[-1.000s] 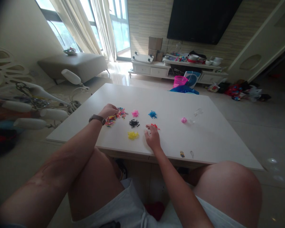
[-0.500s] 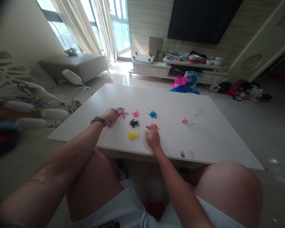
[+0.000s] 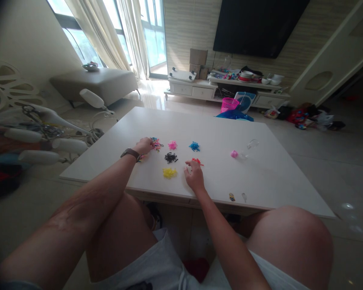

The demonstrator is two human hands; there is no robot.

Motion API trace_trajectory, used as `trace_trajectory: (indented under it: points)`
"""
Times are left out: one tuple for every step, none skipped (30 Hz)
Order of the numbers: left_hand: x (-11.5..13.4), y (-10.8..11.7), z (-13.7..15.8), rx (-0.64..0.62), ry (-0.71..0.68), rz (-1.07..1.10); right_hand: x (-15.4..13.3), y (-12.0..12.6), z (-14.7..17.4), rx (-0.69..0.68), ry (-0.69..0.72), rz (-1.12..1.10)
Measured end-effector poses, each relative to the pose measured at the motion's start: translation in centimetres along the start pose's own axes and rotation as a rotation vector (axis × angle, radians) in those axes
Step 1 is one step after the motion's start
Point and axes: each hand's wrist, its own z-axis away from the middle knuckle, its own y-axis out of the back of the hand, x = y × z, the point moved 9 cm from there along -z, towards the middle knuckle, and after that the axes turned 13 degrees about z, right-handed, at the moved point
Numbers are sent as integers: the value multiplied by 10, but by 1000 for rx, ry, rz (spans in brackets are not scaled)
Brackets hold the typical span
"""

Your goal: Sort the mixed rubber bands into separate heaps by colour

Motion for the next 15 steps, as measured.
trace_trajectory:
  points:
    - [3, 0, 0, -2, -9, -10, 0, 0, 0, 0, 2, 2]
    - [5, 0, 0, 0, -15, -27, 0, 0, 0, 1, 5, 4]
    - [6, 1, 1, 3, -15, -40, -1, 0, 0, 1, 6, 5]
    - [7, 1, 2, -2, -16, -35, -1, -1, 0, 2, 7, 5]
    - [8, 1, 2, -7, -17, -27, -1, -1, 0, 3, 7, 5]
    - [9, 2, 4, -11, -16, -22, -1, -1, 0, 3, 7, 4]
    - [9, 2, 5, -15, -14, -21, -1, -1, 0, 2, 8, 5]
    - [9, 2, 6, -19, -15, -22, -1, -1, 1, 1, 10, 6]
    - [9, 3, 7, -25, -19, -22, -2, -1, 1, -1, 12, 7]
    - [10, 3, 8, -30, -27, -19, -2, -1, 0, -3, 13, 8]
    - [10, 3, 8, -34, -34, -10, -2, -1, 0, -5, 14, 8]
    - [11, 3, 9, -40, -39, 3, -3, -1, 0, -6, 14, 8]
    - [11, 3, 10, -45, -41, 20, -3, -1, 0, -6, 13, 9]
    - [11, 2, 10, -50, -42, 39, -3, -1, 0, -6, 12, 9]
    - [11, 2, 10, -54, -41, 56, -3, -1, 0, -7, 11, 9]
